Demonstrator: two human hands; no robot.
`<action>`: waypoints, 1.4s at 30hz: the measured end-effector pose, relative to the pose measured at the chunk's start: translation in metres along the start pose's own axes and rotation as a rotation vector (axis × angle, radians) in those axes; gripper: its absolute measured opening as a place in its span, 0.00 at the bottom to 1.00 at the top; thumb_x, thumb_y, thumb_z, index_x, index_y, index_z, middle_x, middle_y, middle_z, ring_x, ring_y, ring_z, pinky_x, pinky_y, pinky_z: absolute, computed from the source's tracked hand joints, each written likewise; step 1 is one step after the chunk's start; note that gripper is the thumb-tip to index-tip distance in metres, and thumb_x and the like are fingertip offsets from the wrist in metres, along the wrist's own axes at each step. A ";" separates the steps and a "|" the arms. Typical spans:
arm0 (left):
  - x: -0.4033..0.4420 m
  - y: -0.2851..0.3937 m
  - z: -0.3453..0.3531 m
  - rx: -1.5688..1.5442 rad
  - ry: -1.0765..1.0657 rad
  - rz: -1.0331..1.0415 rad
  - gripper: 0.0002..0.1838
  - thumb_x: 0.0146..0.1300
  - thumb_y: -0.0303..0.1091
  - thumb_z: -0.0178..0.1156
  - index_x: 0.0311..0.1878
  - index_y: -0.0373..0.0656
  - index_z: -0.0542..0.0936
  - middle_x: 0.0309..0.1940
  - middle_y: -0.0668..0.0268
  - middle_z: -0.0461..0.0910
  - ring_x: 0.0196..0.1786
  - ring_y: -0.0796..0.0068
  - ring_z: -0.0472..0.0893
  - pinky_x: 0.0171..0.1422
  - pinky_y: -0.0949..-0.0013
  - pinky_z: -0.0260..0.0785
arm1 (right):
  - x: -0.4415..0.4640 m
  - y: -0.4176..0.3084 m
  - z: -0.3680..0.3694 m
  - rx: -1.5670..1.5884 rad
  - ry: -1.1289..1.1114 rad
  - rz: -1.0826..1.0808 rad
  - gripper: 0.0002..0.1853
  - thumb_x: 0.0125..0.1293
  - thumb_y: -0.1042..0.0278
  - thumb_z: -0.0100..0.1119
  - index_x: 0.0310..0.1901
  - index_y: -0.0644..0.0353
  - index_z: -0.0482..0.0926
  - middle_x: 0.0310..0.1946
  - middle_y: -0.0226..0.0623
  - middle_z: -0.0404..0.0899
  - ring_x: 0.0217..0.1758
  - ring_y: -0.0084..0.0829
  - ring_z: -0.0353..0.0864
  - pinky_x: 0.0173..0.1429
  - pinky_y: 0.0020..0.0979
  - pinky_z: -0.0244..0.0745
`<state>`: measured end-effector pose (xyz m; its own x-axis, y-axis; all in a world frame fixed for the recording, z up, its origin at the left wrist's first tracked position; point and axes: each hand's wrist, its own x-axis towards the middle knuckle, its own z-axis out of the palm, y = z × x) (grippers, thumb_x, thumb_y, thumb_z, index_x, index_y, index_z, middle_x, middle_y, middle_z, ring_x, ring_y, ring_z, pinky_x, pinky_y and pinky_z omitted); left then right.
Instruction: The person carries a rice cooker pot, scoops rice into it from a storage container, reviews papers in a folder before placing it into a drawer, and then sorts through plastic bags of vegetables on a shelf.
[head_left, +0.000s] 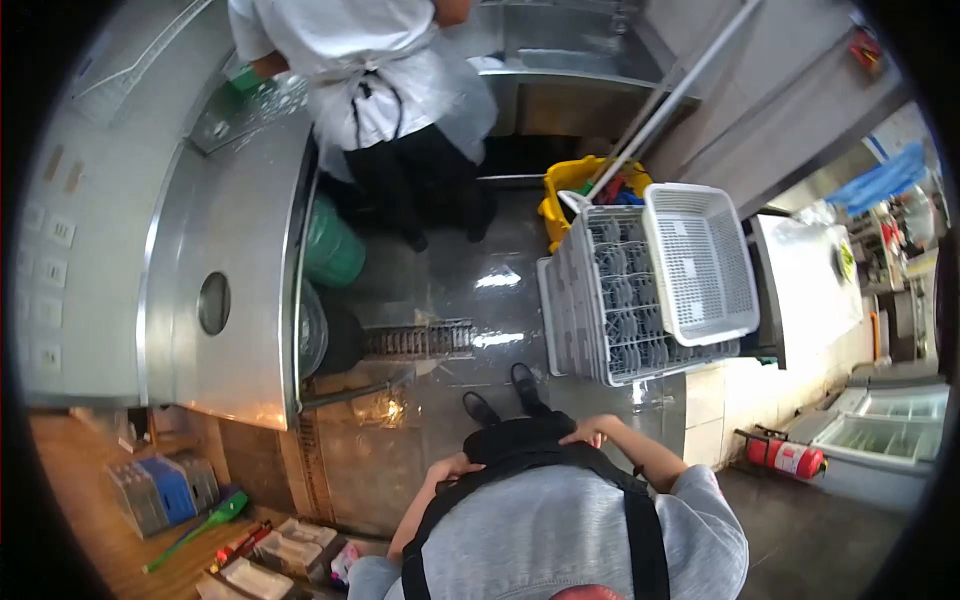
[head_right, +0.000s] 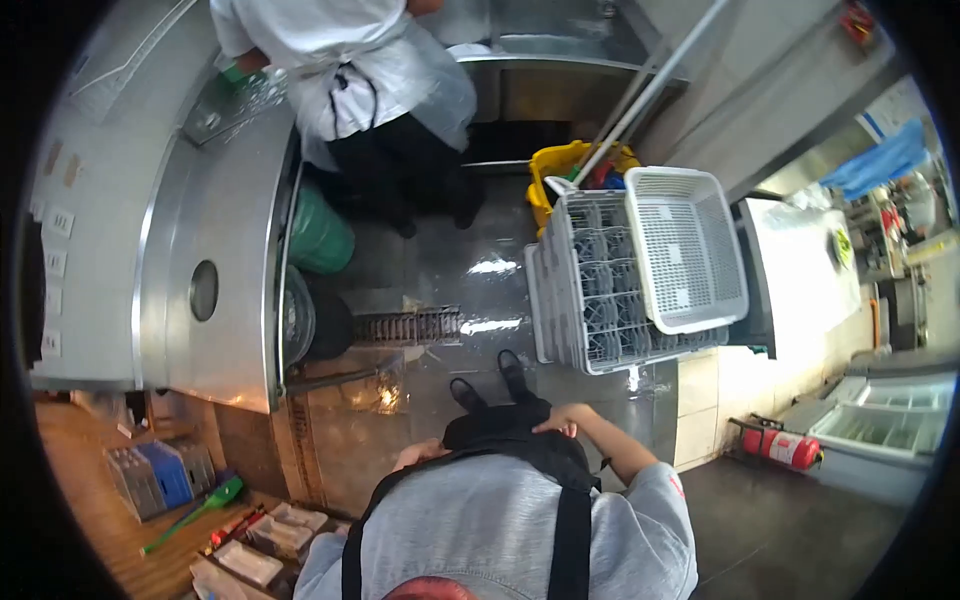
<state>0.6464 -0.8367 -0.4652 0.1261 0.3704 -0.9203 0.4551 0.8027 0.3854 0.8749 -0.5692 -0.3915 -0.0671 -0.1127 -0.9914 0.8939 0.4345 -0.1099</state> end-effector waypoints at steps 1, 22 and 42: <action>0.011 -0.009 0.009 -0.025 -0.015 0.054 0.27 0.54 0.56 0.55 0.20 0.36 0.74 0.12 0.67 0.68 0.18 0.76 0.70 0.22 0.68 0.60 | 0.021 0.003 0.008 -0.006 0.008 -0.093 0.33 0.53 0.35 0.50 0.33 0.66 0.76 0.24 0.40 0.77 0.23 0.33 0.75 0.23 0.31 0.73; 0.022 0.099 -0.021 0.457 -0.265 0.565 0.14 0.53 0.38 0.53 0.21 0.35 0.68 0.12 0.61 0.63 0.19 0.77 0.63 0.25 0.64 0.56 | -0.019 0.089 0.157 0.484 0.695 -0.409 0.15 0.52 0.56 0.55 0.23 0.62 0.74 0.23 0.48 0.75 0.31 0.46 0.77 0.36 0.41 0.70; 0.137 0.423 0.231 1.205 -0.642 0.548 0.15 0.47 0.43 0.55 0.32 0.42 0.80 0.28 0.56 0.79 0.35 0.57 0.79 0.38 0.59 0.68 | 0.047 0.363 0.399 1.155 1.015 -0.297 0.12 0.53 0.66 0.56 0.23 0.68 0.72 0.16 0.51 0.69 0.19 0.43 0.73 0.24 0.35 0.62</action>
<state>1.0599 -0.5547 -0.4435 0.7356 -0.0315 -0.6766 0.6256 -0.3516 0.6965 1.3730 -0.7737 -0.4490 -0.1298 0.7663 -0.6292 0.6063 -0.4408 -0.6619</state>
